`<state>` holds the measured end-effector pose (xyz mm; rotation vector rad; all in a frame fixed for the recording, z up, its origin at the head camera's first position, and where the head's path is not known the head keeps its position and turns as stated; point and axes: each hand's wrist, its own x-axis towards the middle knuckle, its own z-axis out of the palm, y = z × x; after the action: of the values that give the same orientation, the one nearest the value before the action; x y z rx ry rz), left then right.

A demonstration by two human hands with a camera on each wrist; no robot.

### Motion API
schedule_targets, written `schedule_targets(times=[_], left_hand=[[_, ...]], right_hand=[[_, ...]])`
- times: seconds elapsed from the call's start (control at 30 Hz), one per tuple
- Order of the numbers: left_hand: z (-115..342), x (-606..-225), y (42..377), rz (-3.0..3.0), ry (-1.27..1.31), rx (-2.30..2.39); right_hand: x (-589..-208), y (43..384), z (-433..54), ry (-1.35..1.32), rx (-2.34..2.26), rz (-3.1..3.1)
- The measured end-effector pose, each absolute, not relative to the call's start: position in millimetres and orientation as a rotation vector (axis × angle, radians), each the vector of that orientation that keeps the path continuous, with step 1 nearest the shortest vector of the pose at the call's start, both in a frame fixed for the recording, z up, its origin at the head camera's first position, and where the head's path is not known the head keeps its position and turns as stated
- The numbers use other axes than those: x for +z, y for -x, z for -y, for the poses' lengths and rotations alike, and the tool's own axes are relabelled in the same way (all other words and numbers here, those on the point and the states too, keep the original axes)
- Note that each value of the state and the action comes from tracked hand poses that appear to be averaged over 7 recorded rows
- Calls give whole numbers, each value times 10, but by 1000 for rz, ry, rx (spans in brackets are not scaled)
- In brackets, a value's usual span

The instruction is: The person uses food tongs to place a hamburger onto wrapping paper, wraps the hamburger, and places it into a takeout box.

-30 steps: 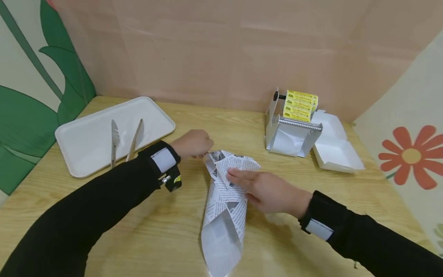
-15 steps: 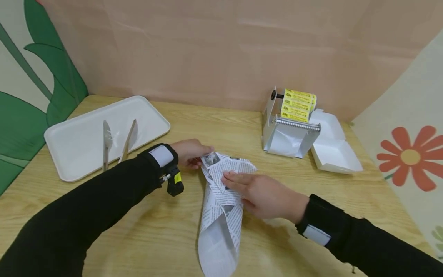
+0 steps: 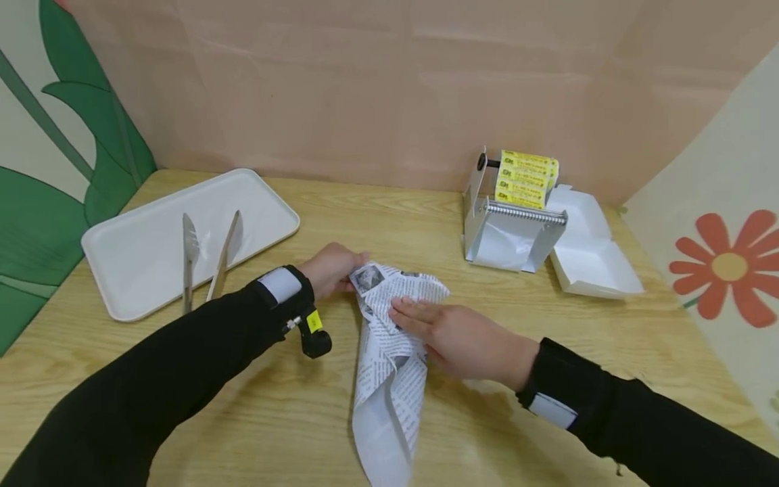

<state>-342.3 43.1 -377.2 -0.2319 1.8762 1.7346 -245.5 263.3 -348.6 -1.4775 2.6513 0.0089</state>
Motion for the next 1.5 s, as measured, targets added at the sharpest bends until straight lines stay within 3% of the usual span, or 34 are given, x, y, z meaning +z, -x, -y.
schedule_targets(times=[0.1,0.2,0.37,0.47,0.57,0.77,1.23,1.4,1.5], left_hand=[[-439,-3794,3395,-1875,229,1746],[-406,-3773,3368,-2114,57,1597],[-389,-3581,3305,-2750,-591,1044],[-463,-3462,3223,-2801,-1021,768],[-544,-3409,3107,-2774,-1247,553],[-596,-3420,2958,-2848,-1281,472],[-608,-3444,2971,-2722,-1279,479],[-613,-3455,2974,-2780,-1269,460],[-624,-3442,2962,-2807,-1235,442]], right_hand=[[-3485,2462,-2625,1494,20,-2644],[-3473,2472,-2627,1481,10,-2625],[-3431,2495,-2639,1466,-20,-2596],[-3401,2504,-2646,1471,-53,-2582],[-3380,2514,-2648,1463,-107,-2569],[-3366,2543,-2656,1415,-154,-2559],[-3410,2426,-2689,1301,-263,-2600],[-3327,2555,-2679,1285,-522,-2571],[-3218,2700,-2715,1115,-694,-2674]])
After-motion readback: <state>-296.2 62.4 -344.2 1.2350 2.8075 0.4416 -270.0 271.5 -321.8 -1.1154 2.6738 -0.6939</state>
